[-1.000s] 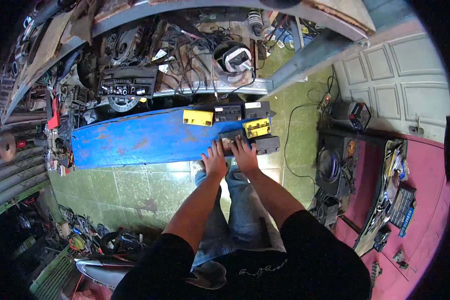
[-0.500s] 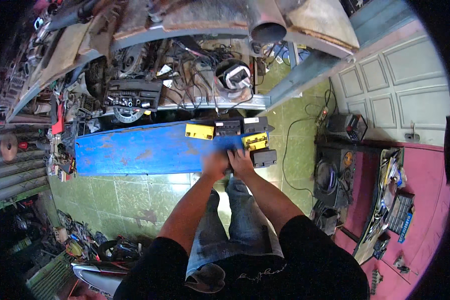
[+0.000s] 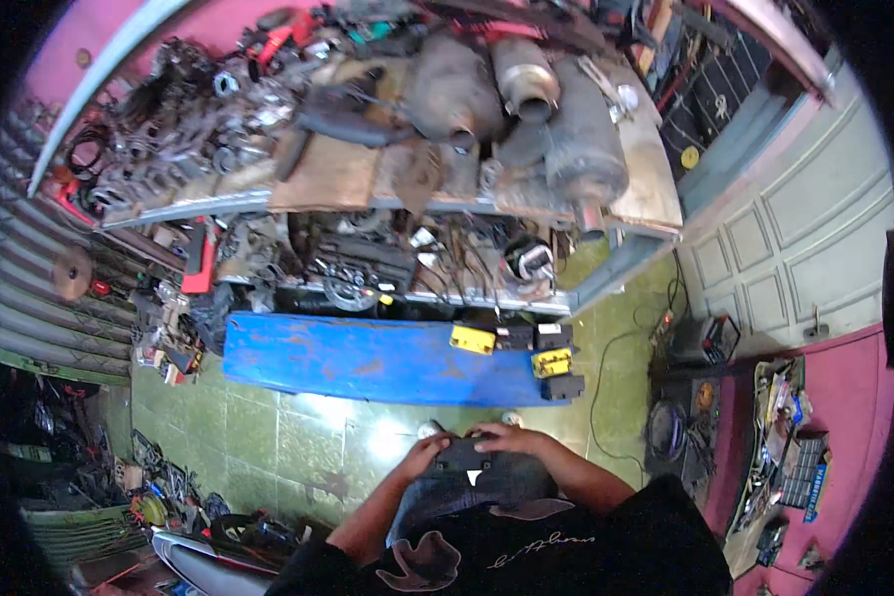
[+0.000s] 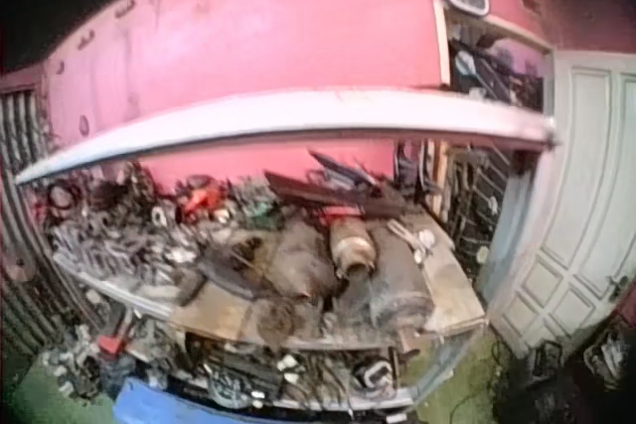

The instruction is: The person picks up several black rectangular batteries from a blue workbench and places them on a metal shelf filled with various mechanical parts. They handle the batteries one by one, turning them over to inspect the labels and sides before stacking them on the shelf.

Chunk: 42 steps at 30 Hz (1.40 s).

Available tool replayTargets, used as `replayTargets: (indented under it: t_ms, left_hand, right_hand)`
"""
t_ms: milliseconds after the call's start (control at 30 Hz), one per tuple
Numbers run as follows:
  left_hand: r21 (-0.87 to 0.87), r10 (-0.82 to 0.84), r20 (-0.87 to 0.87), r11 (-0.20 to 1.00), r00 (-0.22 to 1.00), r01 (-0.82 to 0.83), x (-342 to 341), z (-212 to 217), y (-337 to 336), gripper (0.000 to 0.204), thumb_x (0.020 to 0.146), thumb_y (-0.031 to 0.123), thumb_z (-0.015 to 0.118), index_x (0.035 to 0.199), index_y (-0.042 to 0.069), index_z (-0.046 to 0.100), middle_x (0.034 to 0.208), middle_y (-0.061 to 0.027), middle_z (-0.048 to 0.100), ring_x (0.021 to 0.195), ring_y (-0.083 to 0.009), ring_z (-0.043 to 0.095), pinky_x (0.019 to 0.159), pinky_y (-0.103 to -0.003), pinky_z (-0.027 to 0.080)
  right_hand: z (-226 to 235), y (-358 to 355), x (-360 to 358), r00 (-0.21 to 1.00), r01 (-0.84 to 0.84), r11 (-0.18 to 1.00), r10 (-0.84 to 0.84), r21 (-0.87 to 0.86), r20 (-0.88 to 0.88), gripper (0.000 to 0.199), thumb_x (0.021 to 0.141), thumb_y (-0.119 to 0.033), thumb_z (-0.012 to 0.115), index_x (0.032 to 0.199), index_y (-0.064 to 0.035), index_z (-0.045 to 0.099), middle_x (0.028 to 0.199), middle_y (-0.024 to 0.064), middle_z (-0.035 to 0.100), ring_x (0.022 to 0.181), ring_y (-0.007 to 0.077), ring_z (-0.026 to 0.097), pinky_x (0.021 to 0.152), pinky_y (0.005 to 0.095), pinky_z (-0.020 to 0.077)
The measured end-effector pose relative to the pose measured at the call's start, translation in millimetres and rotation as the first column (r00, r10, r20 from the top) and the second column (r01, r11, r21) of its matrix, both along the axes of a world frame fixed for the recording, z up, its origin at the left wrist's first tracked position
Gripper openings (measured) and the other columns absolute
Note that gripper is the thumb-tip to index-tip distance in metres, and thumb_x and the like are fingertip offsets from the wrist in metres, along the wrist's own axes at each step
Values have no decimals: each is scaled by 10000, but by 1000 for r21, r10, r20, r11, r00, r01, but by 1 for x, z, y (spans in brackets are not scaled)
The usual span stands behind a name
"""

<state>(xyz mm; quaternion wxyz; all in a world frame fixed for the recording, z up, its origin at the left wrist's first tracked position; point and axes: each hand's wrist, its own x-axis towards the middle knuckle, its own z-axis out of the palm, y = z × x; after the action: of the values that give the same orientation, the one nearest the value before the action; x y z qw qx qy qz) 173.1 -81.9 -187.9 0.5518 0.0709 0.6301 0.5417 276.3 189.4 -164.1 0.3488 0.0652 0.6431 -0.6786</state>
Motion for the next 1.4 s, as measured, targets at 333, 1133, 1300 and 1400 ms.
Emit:
replayTargets:
  t_ms: [333, 1133, 1300, 1400]
  left_hand:
    - [-331, 5, 169, 942, 986, 52, -103, 101, -36, 825, 966, 788, 334, 1509, 197, 527, 1423, -88, 625, 1230, -262, 587, 1046, -453, 414]
    - [3, 3, -1000, 999, 9, 46, -367, 382, 62, 903, 595, 383, 978, 1379, 121, 614, 1226, -145, 649, 1205, -350, 529, 1060, -454, 340]
    - [-1, -7, -999, 993, 49, 119, -423, 371, 75, 934, 613, 424, 968, 1403, 103, 588, 1181, -176, 602, 1165, -361, 543, 1043, -457, 366]
    - [37, 26, -997, 985, 69, 168, -447, 357, 83, 953, 613, 428, 968, 1419, 101, 581, 1150, -168, 596, 1144, -345, 551, 1018, -443, 387]
  right_hand:
    - [127, -57, -88, 963, -32, 901, 143, 433, -227, 1035, 719, -446, 932, 1530, -56, 422, 1476, 180, 536, 1385, 304, 490, 1199, 427, 343]
    - [338, 52, -346, 444, 646, 651, 103, 398, -890, 964, 612, -435, 954, 1404, -3, 612, 1175, 212, 645, 1118, 339, 609, 1038, 413, 474]
    - [330, 42, -369, 492, 696, 618, -40, 365, -870, 985, 655, -367, 943, 1476, 6, 544, 1207, 248, 638, 1156, 360, 623, 1056, 396, 481]
    - [304, 47, -383, 426, 741, 626, -160, 242, -891, 973, 689, -370, 935, 1502, -26, 525, 1203, 258, 633, 1140, 361, 632, 1037, 406, 487]
